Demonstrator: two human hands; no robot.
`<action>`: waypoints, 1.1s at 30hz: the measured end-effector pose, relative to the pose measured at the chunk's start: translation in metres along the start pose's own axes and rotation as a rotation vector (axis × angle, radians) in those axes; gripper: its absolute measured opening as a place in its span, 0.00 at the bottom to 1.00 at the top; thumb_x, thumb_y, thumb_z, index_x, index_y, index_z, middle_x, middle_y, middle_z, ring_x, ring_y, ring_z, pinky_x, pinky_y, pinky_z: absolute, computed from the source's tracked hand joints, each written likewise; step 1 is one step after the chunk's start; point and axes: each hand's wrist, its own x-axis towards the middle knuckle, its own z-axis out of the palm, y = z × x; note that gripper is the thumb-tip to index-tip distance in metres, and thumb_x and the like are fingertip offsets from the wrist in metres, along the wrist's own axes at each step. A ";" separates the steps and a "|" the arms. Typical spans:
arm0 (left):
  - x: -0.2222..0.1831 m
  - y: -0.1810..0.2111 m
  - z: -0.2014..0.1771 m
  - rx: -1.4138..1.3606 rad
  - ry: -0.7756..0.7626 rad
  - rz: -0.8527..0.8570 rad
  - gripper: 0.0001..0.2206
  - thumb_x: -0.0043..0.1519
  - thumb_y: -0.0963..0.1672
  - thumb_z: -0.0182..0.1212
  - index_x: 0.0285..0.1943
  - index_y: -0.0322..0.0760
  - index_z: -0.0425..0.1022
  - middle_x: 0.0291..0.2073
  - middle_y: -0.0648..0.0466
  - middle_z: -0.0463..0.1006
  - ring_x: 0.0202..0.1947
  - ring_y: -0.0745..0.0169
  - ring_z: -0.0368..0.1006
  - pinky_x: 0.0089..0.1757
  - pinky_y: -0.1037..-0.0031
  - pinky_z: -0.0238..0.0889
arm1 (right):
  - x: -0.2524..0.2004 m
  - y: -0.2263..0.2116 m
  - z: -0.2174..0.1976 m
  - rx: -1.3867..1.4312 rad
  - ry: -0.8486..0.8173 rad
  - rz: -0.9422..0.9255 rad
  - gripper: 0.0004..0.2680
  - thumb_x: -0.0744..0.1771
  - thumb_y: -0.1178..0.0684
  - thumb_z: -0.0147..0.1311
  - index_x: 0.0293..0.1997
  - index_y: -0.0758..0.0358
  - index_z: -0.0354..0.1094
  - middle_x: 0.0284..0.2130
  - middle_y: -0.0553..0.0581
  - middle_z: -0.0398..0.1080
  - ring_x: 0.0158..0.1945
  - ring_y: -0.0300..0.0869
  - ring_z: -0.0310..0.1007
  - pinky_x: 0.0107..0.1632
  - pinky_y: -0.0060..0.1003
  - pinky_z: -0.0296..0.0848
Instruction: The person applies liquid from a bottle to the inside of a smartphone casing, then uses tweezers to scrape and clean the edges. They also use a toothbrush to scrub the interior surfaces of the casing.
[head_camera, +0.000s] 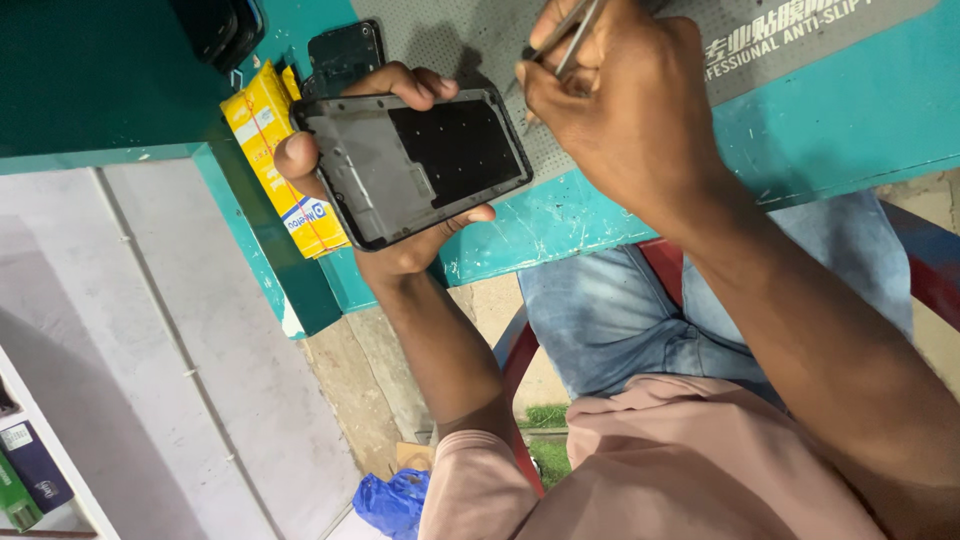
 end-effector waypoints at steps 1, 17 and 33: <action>-0.003 -0.003 -0.001 0.012 -0.003 0.016 0.42 0.48 0.39 0.84 0.66 0.67 0.60 0.51 0.50 0.72 0.55 0.57 0.71 0.56 0.67 0.70 | 0.000 0.001 0.001 -0.020 0.014 0.012 0.08 0.69 0.66 0.63 0.47 0.71 0.64 0.33 0.59 0.78 0.37 0.42 0.84 0.40 0.32 0.79; 0.001 0.001 0.003 0.144 -0.079 0.131 0.52 0.44 0.39 0.84 0.73 0.76 0.53 0.54 0.50 0.72 0.54 0.55 0.72 0.54 0.65 0.71 | -0.007 0.002 0.007 0.070 0.036 -0.087 0.07 0.70 0.69 0.58 0.49 0.72 0.63 0.31 0.59 0.76 0.35 0.38 0.82 0.35 0.29 0.76; 0.000 0.001 0.003 0.136 -0.069 0.126 0.51 0.45 0.40 0.85 0.72 0.74 0.54 0.55 0.49 0.72 0.54 0.53 0.72 0.55 0.64 0.71 | -0.004 0.010 0.000 0.006 -0.009 -0.001 0.09 0.69 0.66 0.63 0.48 0.68 0.63 0.31 0.58 0.76 0.37 0.42 0.84 0.39 0.32 0.80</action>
